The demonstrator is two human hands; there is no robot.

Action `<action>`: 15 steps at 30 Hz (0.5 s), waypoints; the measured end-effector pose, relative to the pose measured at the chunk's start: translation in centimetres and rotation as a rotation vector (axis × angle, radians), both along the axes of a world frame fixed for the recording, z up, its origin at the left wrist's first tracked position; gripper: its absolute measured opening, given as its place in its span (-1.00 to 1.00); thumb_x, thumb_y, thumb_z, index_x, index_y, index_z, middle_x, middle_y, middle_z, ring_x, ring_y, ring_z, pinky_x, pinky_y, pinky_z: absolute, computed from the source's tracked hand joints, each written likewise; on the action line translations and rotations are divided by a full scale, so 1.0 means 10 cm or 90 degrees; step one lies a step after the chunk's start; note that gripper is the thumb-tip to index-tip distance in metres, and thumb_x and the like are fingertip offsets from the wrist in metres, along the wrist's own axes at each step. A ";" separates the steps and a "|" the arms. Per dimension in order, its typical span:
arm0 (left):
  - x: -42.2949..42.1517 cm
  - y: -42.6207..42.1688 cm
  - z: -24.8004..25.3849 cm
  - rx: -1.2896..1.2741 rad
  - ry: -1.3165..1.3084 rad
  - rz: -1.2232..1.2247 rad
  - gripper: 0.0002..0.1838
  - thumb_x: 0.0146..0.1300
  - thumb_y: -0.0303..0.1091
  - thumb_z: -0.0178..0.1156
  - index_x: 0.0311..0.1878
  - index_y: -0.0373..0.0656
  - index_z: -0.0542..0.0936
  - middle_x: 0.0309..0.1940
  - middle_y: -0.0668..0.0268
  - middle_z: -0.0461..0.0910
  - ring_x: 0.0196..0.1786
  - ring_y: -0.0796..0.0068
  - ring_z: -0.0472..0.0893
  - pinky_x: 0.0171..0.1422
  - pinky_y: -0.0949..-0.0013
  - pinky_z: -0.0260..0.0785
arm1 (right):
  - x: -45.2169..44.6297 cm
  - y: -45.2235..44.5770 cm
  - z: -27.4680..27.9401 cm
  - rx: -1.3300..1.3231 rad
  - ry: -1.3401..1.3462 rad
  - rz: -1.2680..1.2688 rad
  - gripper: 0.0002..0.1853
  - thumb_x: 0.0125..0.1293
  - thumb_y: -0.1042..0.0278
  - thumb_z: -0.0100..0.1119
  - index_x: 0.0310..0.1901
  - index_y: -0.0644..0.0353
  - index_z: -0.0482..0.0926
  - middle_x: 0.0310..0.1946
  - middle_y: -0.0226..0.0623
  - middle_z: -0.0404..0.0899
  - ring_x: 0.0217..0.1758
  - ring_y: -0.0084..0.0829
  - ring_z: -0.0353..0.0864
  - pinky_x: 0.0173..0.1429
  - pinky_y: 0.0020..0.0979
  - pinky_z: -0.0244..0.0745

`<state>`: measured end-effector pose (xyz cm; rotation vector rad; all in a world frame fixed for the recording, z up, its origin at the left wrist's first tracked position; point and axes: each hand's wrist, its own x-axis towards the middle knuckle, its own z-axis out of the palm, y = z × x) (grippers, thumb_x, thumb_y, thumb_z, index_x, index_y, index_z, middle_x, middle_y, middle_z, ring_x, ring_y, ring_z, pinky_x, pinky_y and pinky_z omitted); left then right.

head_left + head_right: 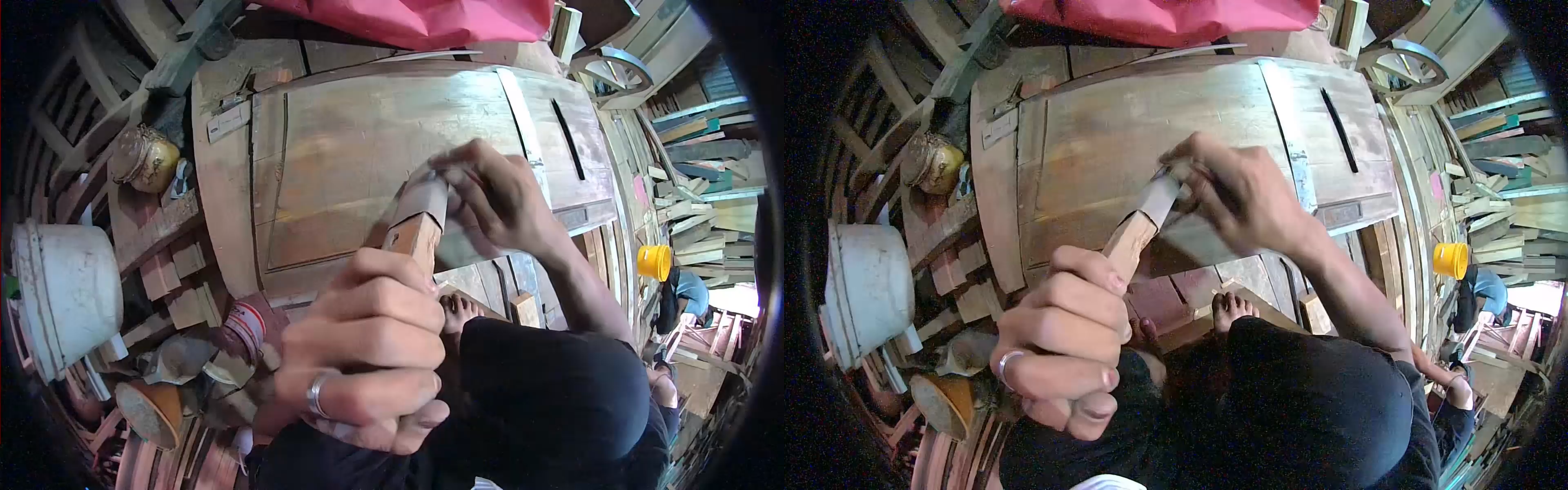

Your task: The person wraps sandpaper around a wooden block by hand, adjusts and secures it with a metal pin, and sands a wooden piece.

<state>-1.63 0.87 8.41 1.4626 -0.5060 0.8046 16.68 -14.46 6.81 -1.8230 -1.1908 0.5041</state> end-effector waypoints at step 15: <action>0.00 0.04 -0.03 0.018 -0.009 0.021 -0.83 0.33 -0.25 0.33 -0.29 -0.06 0.54 -0.42 0.36 0.54 -0.37 0.33 0.58 0.03 0.02 0.40 | -0.08 0.05 0.11 0.072 -0.147 0.107 -0.79 0.46 0.61 0.14 0.08 0.33 0.62 -0.18 -0.03 0.77 -0.13 -0.14 0.82 -0.07 -0.27 0.67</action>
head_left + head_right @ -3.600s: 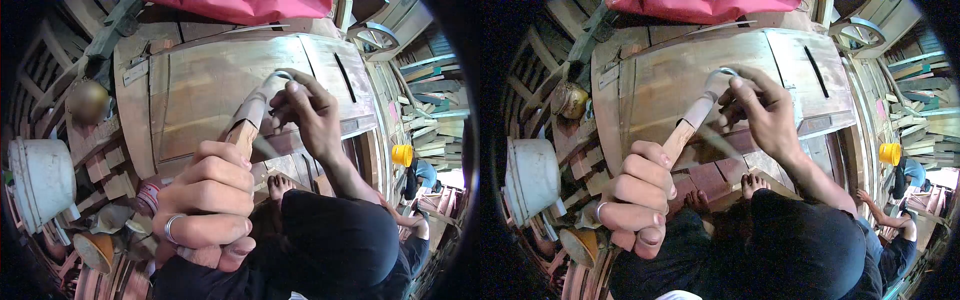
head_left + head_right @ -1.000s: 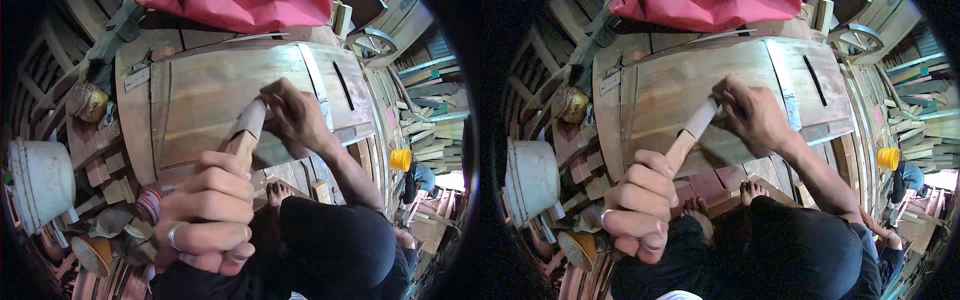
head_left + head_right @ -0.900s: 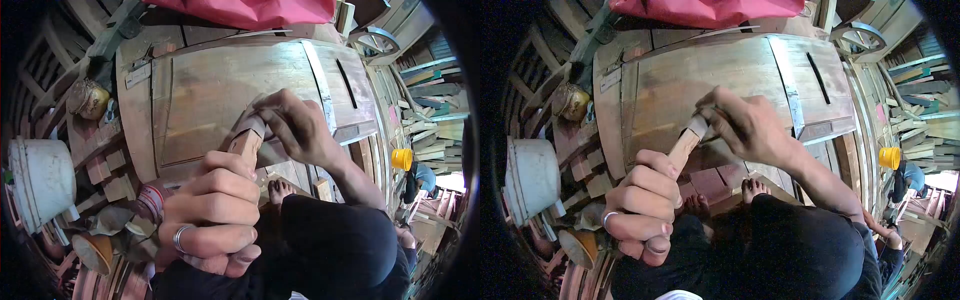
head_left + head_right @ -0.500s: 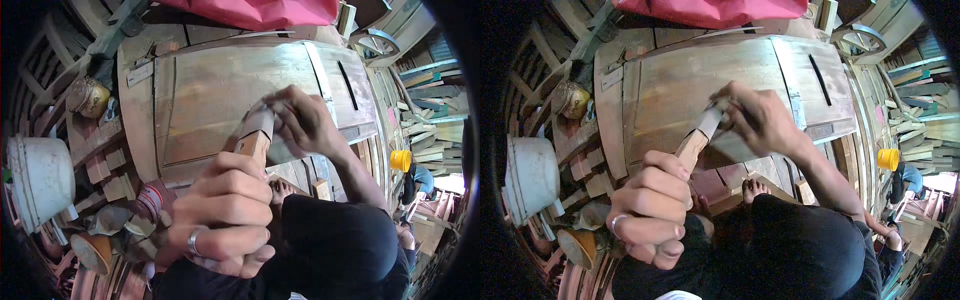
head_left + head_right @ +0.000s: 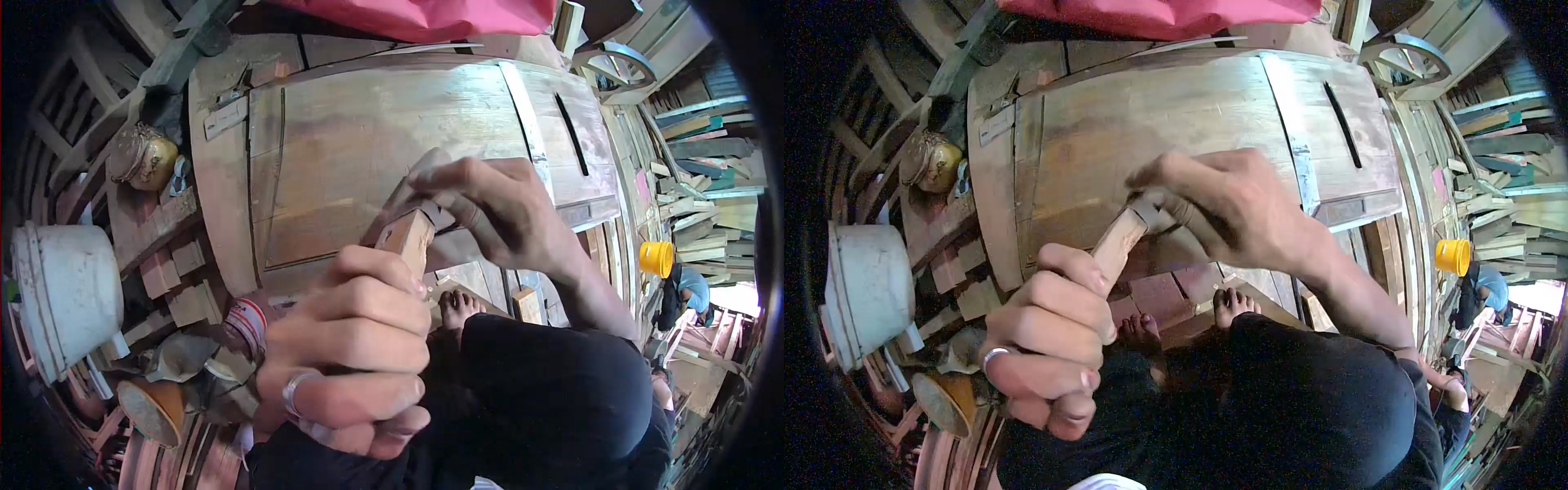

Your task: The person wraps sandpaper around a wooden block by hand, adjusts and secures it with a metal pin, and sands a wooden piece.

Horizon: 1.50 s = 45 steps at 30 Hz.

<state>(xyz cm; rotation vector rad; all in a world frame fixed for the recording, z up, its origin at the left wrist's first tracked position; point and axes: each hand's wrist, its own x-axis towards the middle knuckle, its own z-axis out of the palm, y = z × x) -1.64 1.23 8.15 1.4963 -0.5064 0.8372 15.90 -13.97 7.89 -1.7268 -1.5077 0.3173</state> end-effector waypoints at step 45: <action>-0.03 -0.02 0.03 0.022 0.037 -0.040 -0.71 0.02 -0.50 0.44 -0.17 -0.13 0.59 -0.31 0.28 0.63 -0.25 0.21 0.65 0.01 -0.01 0.52 | 0.05 -0.04 -0.17 0.034 0.044 -0.055 -0.79 0.49 0.57 0.10 0.07 0.23 0.63 -0.29 -0.04 0.76 -0.30 -0.31 0.86 -0.24 -0.32 0.73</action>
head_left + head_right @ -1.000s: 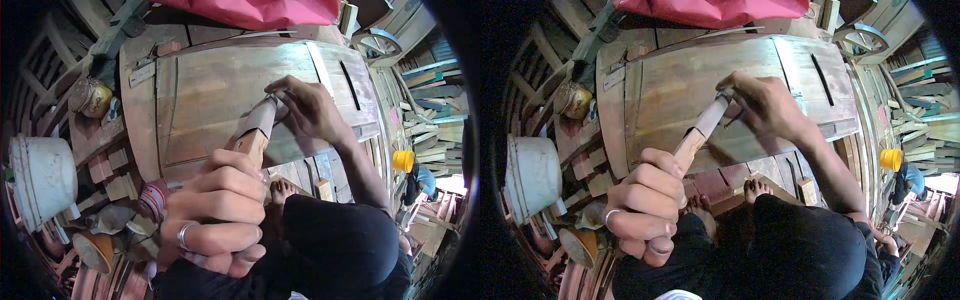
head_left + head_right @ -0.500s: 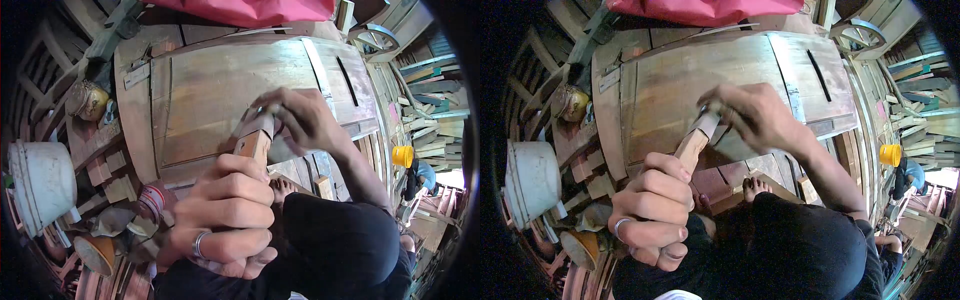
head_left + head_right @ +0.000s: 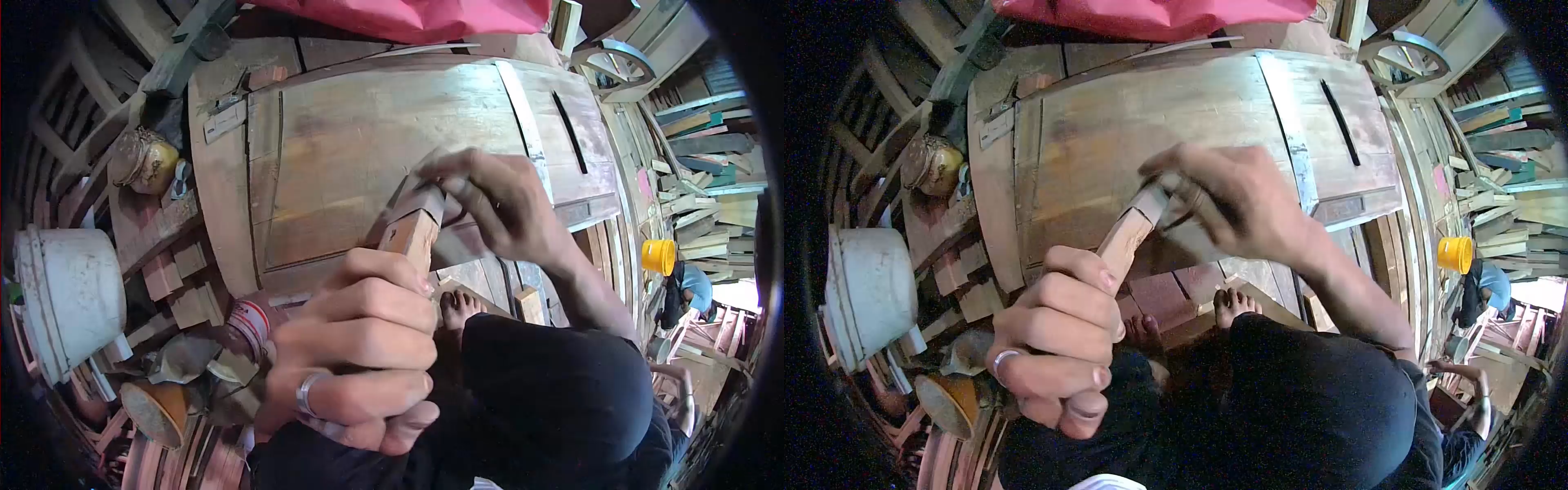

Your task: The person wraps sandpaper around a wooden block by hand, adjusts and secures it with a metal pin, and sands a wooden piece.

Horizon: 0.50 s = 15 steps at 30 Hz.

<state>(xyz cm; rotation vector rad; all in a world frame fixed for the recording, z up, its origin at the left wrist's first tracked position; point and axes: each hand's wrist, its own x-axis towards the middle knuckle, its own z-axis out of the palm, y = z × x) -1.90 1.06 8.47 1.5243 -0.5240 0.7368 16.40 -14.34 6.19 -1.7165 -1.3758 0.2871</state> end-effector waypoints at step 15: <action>0.08 -0.11 0.01 -0.003 -0.028 0.058 -0.81 0.23 -0.29 0.41 -0.23 -0.08 0.58 -0.40 0.32 0.60 -0.36 0.29 0.60 0.01 0.00 0.43 | 0.08 0.02 -0.10 0.060 -0.103 0.013 -0.71 0.37 0.59 0.14 0.10 0.23 0.65 -0.17 -0.08 0.76 -0.21 -0.22 0.81 -0.08 -0.22 0.69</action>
